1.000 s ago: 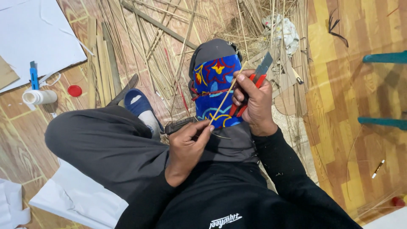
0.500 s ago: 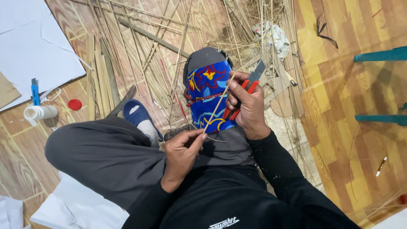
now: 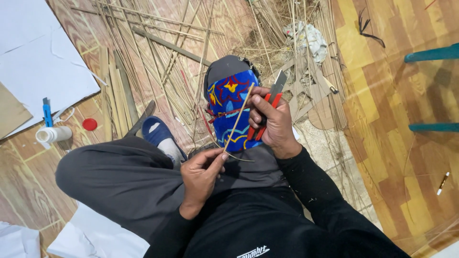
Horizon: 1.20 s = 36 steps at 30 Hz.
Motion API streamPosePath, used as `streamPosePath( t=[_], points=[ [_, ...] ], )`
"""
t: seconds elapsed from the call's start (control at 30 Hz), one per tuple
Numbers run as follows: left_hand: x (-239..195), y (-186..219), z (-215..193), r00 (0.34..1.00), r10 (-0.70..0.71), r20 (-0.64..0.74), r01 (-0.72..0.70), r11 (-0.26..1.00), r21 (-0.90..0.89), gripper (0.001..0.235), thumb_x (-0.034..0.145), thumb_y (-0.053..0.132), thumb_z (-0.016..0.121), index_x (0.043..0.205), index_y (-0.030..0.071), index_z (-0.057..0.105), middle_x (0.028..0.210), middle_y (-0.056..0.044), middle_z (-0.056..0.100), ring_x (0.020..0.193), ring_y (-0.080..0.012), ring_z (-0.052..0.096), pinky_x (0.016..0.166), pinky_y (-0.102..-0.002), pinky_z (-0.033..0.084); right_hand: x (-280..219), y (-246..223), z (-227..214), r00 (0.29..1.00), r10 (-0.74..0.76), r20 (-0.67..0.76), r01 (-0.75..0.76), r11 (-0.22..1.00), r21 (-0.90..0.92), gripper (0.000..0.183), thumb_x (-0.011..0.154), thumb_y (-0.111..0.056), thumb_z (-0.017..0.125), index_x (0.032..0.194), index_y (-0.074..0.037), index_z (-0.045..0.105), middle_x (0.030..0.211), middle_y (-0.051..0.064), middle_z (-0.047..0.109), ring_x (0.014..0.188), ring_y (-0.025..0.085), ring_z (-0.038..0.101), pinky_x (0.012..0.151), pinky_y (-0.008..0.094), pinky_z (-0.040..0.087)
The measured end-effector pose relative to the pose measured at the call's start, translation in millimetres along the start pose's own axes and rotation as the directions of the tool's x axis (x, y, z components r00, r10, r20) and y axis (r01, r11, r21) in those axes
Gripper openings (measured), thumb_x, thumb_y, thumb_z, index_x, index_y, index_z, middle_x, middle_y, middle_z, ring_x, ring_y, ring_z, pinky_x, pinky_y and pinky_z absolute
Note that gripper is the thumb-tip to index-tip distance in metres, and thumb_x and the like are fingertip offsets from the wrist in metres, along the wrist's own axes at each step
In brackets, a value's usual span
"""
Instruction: The person sits cross-legged on the floor and uses pliers to strip and shape thin bamboo sticks. They repeatedly bend and trim the sticks while handling them with both hands.
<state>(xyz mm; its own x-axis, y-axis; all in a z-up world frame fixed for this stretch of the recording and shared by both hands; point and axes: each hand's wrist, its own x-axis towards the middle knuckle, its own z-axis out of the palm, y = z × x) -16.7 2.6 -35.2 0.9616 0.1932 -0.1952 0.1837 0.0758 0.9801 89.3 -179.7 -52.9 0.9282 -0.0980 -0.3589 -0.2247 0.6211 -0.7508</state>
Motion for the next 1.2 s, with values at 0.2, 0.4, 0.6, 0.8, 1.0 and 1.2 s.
streamPosePath(
  t=[0.2, 0.4, 0.6, 0.8, 1.0, 1.2],
  points=[
    [0, 4, 1, 1.000, -0.002, 0.000, 0.002, 1.000, 0.013, 0.015, 0.081, -0.001, 0.083, 0.096, -0.002, 0.082, 0.069, -0.017, 0.077, 0.048, -0.0143, 0.068, 0.037, -0.024, 0.054, 12, 9, -10, 1.000, 0.009, -0.009, -0.009, 1.000, 0.006, 0.023, 0.096, -0.009, 0.071, 0.116, 0.003, 0.070, 0.084, 0.018, 0.072, 0.043, 0.011, 0.050, 0.036, 0.026, 0.043],
    [1, 0, 0, 1.000, 0.003, 0.001, -0.003, 0.999, 0.034, 0.014, 0.082, 0.000, 0.083, 0.096, -0.003, 0.082, 0.069, -0.016, 0.077, 0.049, -0.0138, 0.068, 0.037, -0.025, 0.054, 8, -8, 15, 1.000, -0.002, 0.005, 0.002, 1.000, -0.014, 0.019, 0.095, -0.007, 0.074, 0.112, 0.002, 0.070, 0.087, 0.018, 0.072, 0.044, 0.009, 0.049, 0.037, 0.025, 0.043],
    [-1, -1, -1, 1.000, -0.002, -0.006, 0.002, 0.999, 0.047, 0.013, 0.082, 0.001, 0.083, 0.095, -0.003, 0.081, 0.067, -0.016, 0.076, 0.049, -0.0147, 0.068, 0.038, -0.026, 0.054, 9, -11, 20, 1.000, 0.005, 0.023, -0.005, 1.000, 0.006, 0.021, 0.094, -0.005, 0.074, 0.113, 0.003, 0.069, 0.090, 0.018, 0.071, 0.045, 0.009, 0.049, 0.037, 0.025, 0.044],
    [-2, -8, -6, 0.998, -0.058, 0.019, 0.058, 0.998, -0.018, 0.011, 0.085, 0.000, 0.080, 0.095, -0.004, 0.081, 0.069, -0.018, 0.077, 0.047, -0.0145, 0.066, 0.037, -0.025, 0.054, 13, -5, 12, 0.997, 0.048, 0.065, -0.051, 0.998, 0.046, 0.023, 0.096, -0.007, 0.072, 0.116, 0.003, 0.069, 0.088, 0.017, 0.069, 0.045, 0.007, 0.047, 0.037, 0.024, 0.042],
    [-4, 0, -7, 0.996, -0.073, 0.055, 0.079, 0.991, -0.112, 0.011, 0.087, 0.001, 0.077, 0.094, -0.007, 0.079, 0.068, -0.019, 0.076, 0.046, -0.0154, 0.066, 0.036, -0.026, 0.054, 16, -5, 5, 0.980, 0.098, 0.170, -0.113, 0.991, 0.077, 0.015, 0.097, -0.006, 0.071, 0.111, -0.001, 0.070, 0.090, 0.014, 0.069, 0.048, 0.006, 0.049, 0.039, 0.023, 0.044],
    [-7, -3, -8, 0.995, -0.075, 0.068, 0.081, 0.992, -0.096, 0.011, 0.085, 0.000, 0.080, 0.094, -0.007, 0.079, 0.066, -0.019, 0.075, 0.044, -0.0148, 0.064, 0.034, -0.026, 0.054, 20, 2, -8, 0.950, 0.115, 0.291, -0.160, 0.977, 0.138, 0.012, 0.098, -0.007, 0.069, 0.110, -0.004, 0.068, 0.092, 0.014, 0.068, 0.049, 0.008, 0.050, 0.041, 0.024, 0.045]
  ],
)
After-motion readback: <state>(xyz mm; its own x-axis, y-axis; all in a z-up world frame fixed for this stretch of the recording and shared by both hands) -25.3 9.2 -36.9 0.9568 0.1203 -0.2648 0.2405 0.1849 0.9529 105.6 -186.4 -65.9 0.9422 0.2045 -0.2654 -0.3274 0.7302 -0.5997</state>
